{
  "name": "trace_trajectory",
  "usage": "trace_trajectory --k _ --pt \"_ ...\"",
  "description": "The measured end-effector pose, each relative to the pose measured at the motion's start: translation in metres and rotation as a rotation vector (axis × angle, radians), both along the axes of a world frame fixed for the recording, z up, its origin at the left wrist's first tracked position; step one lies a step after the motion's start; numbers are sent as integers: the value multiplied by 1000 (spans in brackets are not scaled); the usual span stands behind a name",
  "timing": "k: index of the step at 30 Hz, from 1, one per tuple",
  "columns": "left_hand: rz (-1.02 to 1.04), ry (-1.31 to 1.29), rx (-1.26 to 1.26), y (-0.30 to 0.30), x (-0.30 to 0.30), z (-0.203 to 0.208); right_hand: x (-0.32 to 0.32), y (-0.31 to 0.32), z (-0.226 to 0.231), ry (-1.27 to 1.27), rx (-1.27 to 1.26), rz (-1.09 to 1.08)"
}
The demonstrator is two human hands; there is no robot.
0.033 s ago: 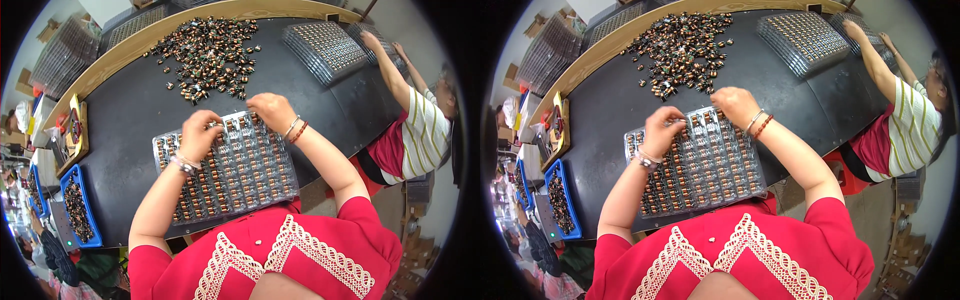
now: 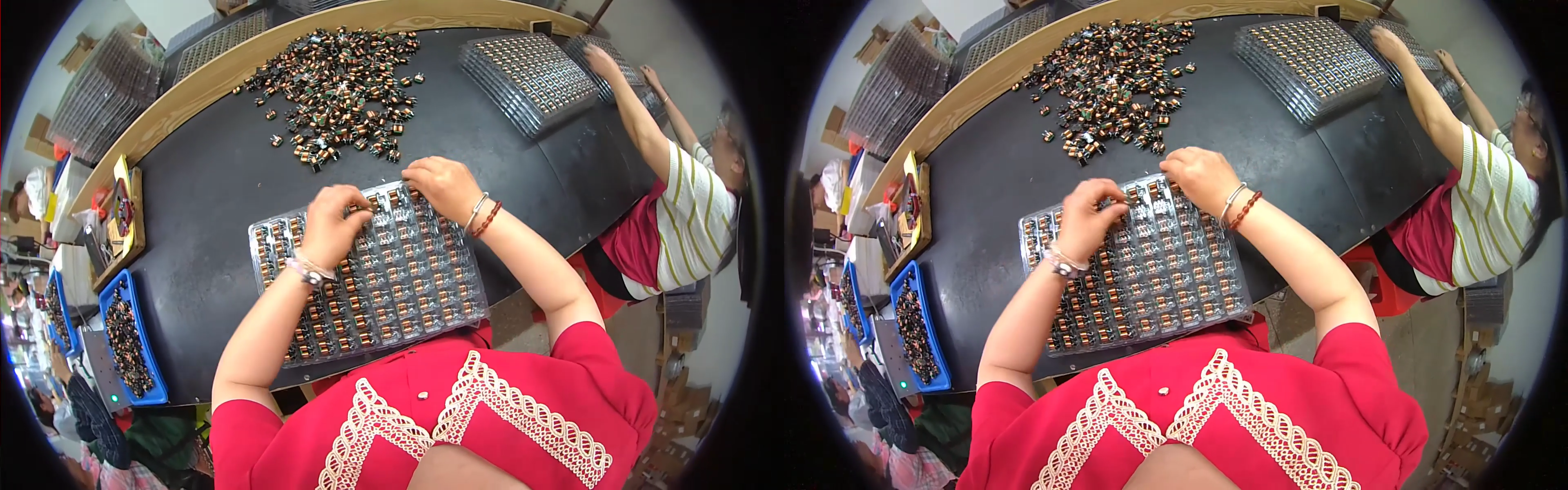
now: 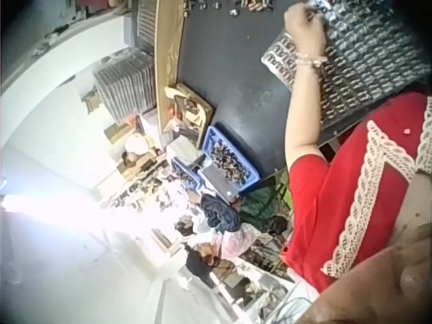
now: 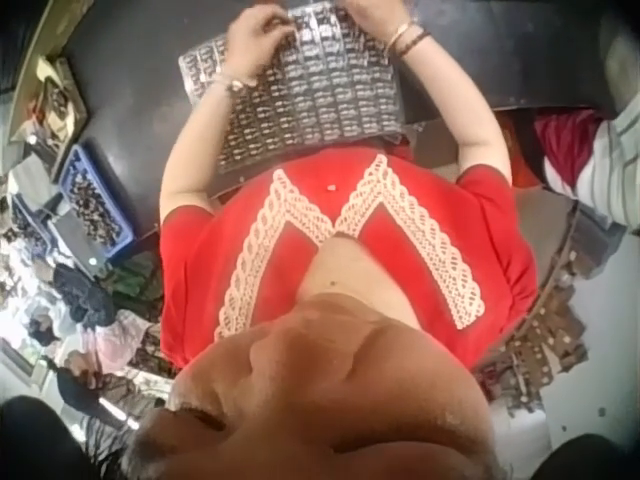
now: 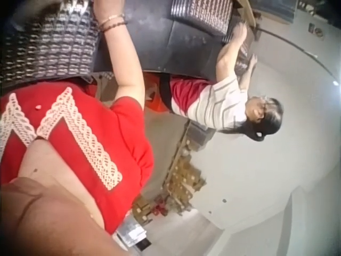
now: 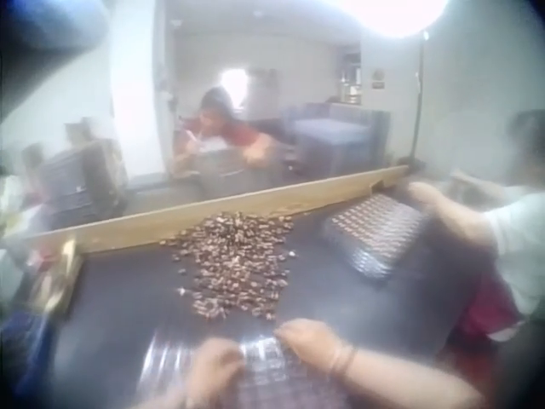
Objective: The person sorts small electronic components by hand, placing them into a grid tray.
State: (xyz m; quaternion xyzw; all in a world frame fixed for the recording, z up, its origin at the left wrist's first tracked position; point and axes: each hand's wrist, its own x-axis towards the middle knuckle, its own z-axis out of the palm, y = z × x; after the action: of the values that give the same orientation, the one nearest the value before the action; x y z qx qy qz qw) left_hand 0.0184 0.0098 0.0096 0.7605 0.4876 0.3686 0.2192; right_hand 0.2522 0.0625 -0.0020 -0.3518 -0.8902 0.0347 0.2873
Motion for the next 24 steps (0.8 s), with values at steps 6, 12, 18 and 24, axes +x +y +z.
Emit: trace_trajectory --k 6,12,18,24 --pt "13 15 25 -9 18 -14 5 -16 4 -37 51 -41" --pt "-68 187 108 -11 16 -9 12 -13 5 -18 35 -19" --pt "-57 532 438 -15 32 4 9 -12 1 49 20 -36" --pt "-223 688 305 3 26 14 9 -11 -1 46 18 -56"
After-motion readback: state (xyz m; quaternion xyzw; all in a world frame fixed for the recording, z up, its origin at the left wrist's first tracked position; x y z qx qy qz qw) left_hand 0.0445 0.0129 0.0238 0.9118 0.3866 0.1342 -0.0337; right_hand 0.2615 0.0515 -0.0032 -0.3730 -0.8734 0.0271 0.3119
